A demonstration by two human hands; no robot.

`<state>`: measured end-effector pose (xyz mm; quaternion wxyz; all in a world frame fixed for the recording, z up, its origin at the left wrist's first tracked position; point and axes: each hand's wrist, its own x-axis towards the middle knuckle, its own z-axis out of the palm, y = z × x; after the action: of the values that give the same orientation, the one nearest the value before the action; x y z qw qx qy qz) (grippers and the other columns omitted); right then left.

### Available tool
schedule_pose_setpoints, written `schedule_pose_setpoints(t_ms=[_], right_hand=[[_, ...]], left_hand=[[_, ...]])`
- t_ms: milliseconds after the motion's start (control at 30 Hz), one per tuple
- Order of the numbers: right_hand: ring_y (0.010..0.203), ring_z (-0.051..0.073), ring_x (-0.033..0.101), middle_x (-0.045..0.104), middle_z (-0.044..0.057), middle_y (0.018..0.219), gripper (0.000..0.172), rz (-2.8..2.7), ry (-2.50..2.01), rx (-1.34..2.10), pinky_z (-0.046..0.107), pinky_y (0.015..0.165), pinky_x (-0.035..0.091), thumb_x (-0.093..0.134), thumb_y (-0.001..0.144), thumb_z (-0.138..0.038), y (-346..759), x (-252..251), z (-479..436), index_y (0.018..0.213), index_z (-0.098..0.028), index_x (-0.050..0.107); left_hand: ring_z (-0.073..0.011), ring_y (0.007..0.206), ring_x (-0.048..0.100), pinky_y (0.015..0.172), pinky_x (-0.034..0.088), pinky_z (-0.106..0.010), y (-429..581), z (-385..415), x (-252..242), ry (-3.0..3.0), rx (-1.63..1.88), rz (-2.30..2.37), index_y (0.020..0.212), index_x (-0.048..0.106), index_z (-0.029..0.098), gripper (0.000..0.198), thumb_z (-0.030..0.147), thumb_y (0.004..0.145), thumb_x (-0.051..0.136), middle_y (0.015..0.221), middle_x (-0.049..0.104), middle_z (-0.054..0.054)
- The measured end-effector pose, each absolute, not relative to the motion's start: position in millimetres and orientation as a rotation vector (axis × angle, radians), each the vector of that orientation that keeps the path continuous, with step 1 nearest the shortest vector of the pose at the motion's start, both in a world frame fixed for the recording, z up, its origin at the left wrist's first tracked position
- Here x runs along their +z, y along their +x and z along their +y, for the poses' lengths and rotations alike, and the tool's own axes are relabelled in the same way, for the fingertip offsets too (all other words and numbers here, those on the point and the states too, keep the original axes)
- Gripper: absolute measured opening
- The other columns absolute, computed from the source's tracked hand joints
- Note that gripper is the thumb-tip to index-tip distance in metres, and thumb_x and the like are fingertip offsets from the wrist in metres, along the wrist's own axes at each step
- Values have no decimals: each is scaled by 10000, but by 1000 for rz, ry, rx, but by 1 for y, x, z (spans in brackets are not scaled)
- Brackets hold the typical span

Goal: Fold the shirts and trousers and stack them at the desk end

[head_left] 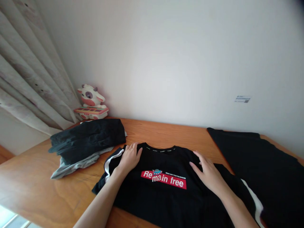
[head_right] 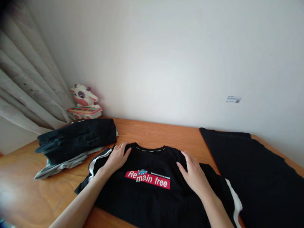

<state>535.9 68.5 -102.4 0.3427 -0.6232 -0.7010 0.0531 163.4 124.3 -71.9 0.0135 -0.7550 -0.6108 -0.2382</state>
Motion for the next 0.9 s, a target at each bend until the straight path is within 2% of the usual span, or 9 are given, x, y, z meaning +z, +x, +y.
schedule_pose_setpoints(t_ms=[133,233,300,400,533,600,733,833,900], right_hand=[[1081,327,698,727,146,1194,571,-1739,-1717,266,488,901,554,395,956,-581,540,-109,76,1357,-201,536],[1036,332,707,736,139,1120,582,-1664,-1789,322,472,855,557,500,871,-525,538,-104,79,1338,-184,562],[1032,315,703,735,121,1091,478,-1671,-1754,333,445,867,548,537,824,-453,536,-99,79,1222,-208,643],[894,260,696,712,79,978,266,-1633,-1620,263,396,801,542,524,822,-378,536,-90,75,974,-246,698],[816,213,637,622,52,933,47,-1408,-1406,-39,333,704,519,569,830,-303,538,-75,65,812,-260,564],[811,197,620,598,40,929,112,-1408,-1328,-148,313,707,505,580,846,-257,539,-66,59,786,-269,486],[836,208,613,599,41,893,233,-1586,-1294,-330,332,757,469,558,893,-226,536,-53,49,719,-272,412],[850,253,587,602,77,904,229,-1607,-1406,-427,399,809,450,549,876,-313,537,-44,48,670,-268,460],[756,248,555,577,68,809,268,-1575,-1563,-300,404,758,444,547,836,-396,541,-36,49,619,-270,453]], left_hand=[[-284,1060,675,973,525,-421,158,130,-80,-2390,-914,-1985,1212,613,131,279,255,967,563,1104,701,-128],[-246,968,677,901,564,-384,158,128,-77,-2408,-1000,-1971,1261,621,141,404,147,858,632,1071,649,-95],[-221,915,665,872,576,-365,158,126,-74,-2402,-1070,-1938,1195,682,173,410,76,803,611,1028,607,-70],[-203,904,647,875,580,-356,158,124,-68,-2377,-1266,-1753,1017,752,215,332,51,798,563,985,553,-48],[-222,1045,624,947,561,-389,157,119,-57,-2234,-1506,-1415,990,747,228,323,52,832,528,1095,540,-64],[-232,1066,606,948,553,-402,156,115,-51,-2170,-1523,-1337,985,736,223,299,52,837,539,1102,538,-71],[-227,970,582,854,546,-373,153,105,-39,-2162,-1370,-1317,972,733,217,269,59,810,587,1041,539,-75],[-259,984,555,875,511,-410,153,100,-29,-2029,-1303,-1379,949,763,230,194,146,817,649,1049,549,-96],[-252,929,563,852,498,-404,155,97,-22,-1972,-1351,-1432,937,771,236,157,220,836,652,955,562,-82]])
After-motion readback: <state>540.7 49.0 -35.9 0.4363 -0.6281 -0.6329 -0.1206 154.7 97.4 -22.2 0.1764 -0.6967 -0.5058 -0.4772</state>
